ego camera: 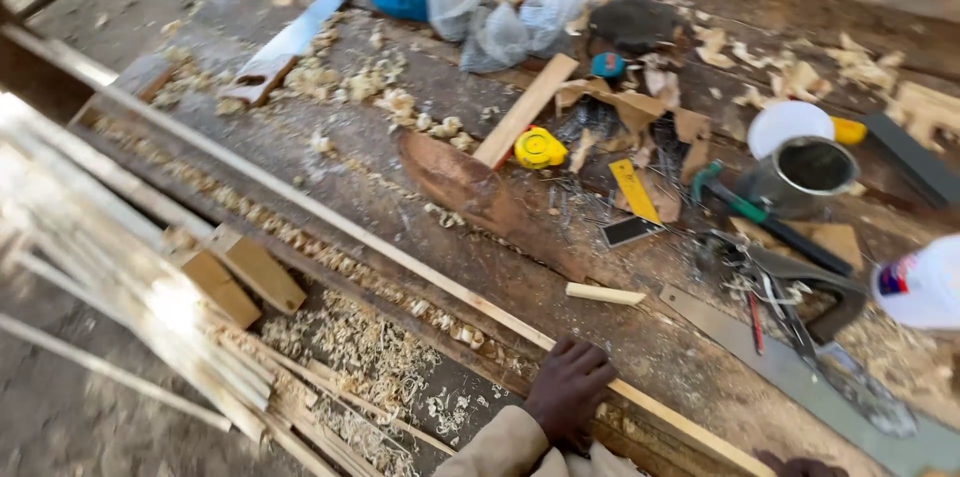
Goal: Measure, cut, sand, glue, and fit small wooden plugs into holes on a furniture frame.
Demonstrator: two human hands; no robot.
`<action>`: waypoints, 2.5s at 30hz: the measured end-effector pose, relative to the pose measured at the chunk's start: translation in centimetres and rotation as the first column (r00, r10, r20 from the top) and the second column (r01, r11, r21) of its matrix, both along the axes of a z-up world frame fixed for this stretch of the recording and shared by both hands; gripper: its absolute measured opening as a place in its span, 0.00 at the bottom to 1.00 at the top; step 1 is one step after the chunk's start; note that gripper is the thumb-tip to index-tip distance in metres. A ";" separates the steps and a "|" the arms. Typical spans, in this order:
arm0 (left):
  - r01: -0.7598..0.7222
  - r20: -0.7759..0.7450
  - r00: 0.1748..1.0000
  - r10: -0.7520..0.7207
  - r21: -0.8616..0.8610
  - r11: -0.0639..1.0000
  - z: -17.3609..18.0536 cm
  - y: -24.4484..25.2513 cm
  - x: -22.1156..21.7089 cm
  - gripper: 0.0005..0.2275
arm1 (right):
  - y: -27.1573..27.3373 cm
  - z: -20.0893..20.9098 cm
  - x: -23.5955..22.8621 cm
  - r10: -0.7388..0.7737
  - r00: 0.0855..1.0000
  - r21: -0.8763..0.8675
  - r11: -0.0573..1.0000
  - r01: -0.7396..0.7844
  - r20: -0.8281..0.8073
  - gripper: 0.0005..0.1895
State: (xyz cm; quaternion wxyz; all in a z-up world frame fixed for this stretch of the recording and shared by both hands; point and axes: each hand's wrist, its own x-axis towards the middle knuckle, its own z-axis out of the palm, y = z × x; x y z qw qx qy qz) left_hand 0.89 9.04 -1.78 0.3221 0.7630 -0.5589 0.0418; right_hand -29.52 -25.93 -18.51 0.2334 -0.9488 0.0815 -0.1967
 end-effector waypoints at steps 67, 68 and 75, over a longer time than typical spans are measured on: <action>-0.897 -0.249 0.386 0.888 -0.326 0.299 -3.1 -2.5 -2.8 0.19 | -7.4 25.1 12.6 0.118 0.989 0.216 0.972 -0.097 -0.087 0.08; -0.900 -0.254 0.380 0.890 -0.323 0.292 -3.5 -2.3 -2.7 0.19 | -7.5 24.7 12.7 0.124 0.988 0.213 0.972 -0.102 -0.091 0.08; -0.901 -0.250 0.359 0.899 -0.344 0.264 -4.5 -2.2 -2.1 0.17 | -9.3 21.6 14.8 0.054 0.996 0.061 0.996 -0.059 0.070 0.05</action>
